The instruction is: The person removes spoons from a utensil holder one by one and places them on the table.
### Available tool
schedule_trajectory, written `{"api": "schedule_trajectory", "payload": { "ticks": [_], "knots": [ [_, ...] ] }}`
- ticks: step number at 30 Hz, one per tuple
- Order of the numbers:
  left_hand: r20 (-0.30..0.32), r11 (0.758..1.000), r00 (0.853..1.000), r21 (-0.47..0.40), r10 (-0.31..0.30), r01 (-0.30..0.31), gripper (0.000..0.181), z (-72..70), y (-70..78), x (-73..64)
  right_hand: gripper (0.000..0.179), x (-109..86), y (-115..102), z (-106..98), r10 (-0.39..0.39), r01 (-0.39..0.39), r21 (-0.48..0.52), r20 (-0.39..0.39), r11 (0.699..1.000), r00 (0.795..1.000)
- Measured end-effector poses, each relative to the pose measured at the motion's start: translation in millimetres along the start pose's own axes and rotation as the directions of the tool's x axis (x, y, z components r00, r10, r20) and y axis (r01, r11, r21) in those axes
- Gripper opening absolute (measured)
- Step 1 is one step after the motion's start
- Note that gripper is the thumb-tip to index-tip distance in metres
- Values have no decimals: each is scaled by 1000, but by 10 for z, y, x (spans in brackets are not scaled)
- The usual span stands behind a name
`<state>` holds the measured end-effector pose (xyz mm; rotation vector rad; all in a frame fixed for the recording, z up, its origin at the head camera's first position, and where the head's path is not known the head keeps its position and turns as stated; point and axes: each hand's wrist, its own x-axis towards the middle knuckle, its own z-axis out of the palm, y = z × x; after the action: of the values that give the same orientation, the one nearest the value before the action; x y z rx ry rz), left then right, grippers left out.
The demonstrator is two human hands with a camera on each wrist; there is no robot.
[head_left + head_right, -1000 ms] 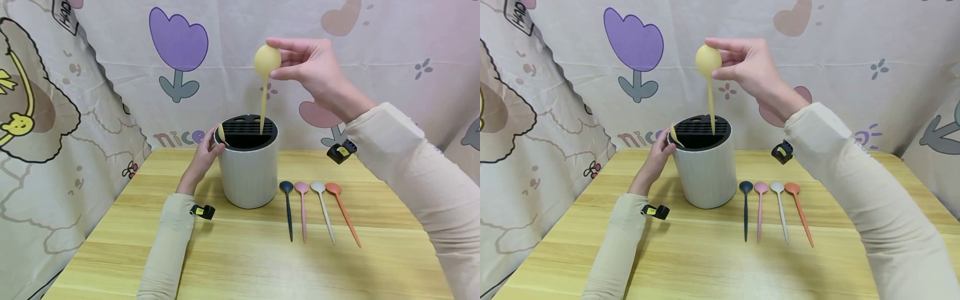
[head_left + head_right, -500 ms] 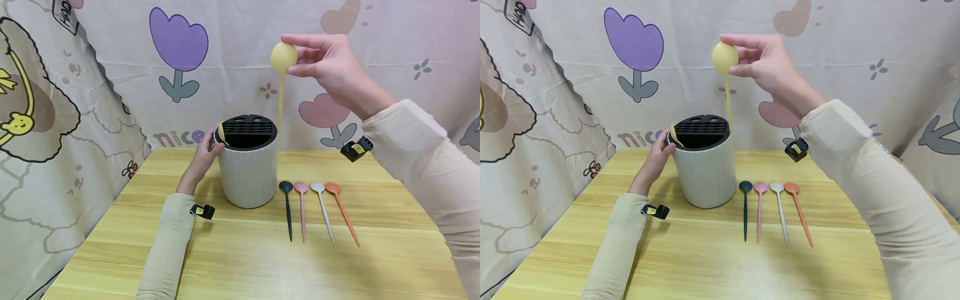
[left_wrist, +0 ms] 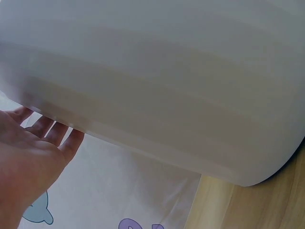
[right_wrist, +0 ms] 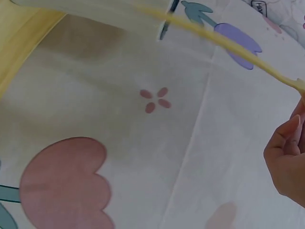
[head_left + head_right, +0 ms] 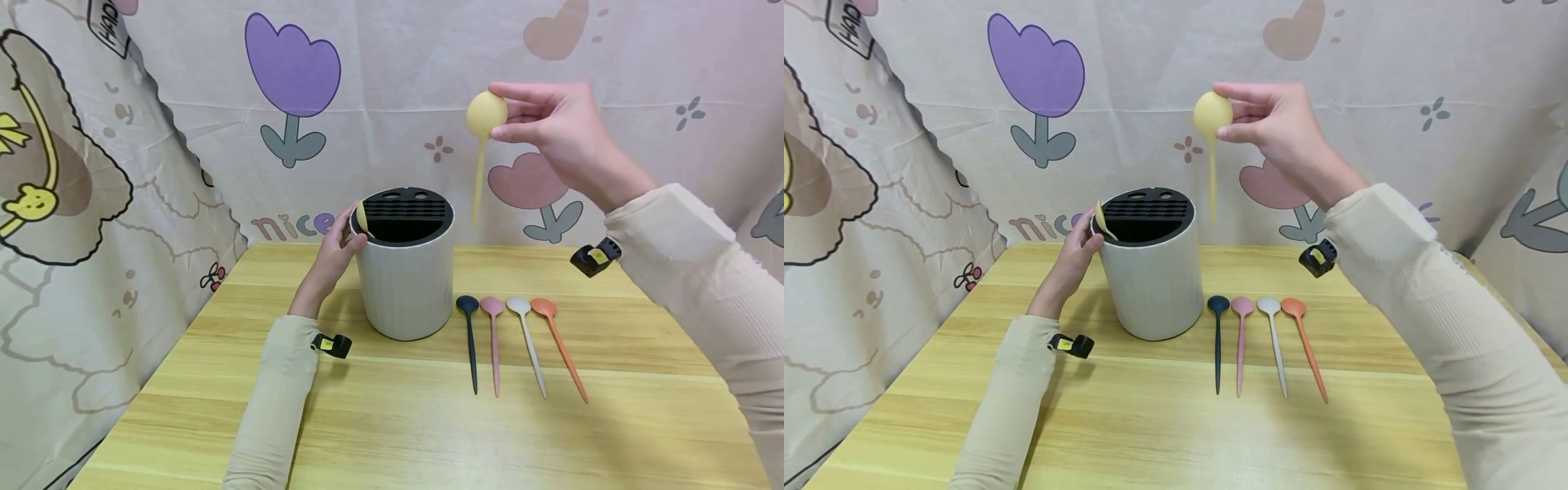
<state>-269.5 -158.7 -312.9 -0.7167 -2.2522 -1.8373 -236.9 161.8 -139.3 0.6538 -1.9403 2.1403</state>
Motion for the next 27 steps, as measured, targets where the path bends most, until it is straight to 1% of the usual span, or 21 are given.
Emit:
{"api": "schedule_trajectory", "payload": {
  "ticks": [4, 10, 13, 16, 20, 22, 27],
  "knots": [
    [-2, 1000, 1000, 1, -1, 2, 127, -1, -4, 0, 56, -16, 97, -93, 40, -40, -24, -25, 999, 999],
    [2, 1000, 1000, 0, 1, -1, 127, 4, 22, -9, 55, -63, 261, -217, 89, -95, -150, -42, 984, 995],
    [2, 1000, 1000, -2, 4, -4, 127, 4, 24, -13, 53, -92, 337, -268, 123, -130, -234, -46, 963, 991],
    [5, 1000, 1000, -8, 8, -8, 126, -2, 16, -15, 54, -128, 410, -313, 154, -157, -333, -35, 930, 987],
    [1, 1000, 1000, -10, 7, -7, 127, 1, 19, -14, 58, -176, 516, -372, 220, -199, -376, 14, 905, 975],
    [3, 1000, 1000, -9, 6, -6, 126, 3, 23, -14, 58, -194, 575, -398, 245, -212, -376, 42, 902, 969],
    [7, 1000, 1000, -11, 14, -14, 126, 1, 24, -19, 57, -244, 726, -446, 286, -240, -410, 55, 880, 957]
  ]
}}
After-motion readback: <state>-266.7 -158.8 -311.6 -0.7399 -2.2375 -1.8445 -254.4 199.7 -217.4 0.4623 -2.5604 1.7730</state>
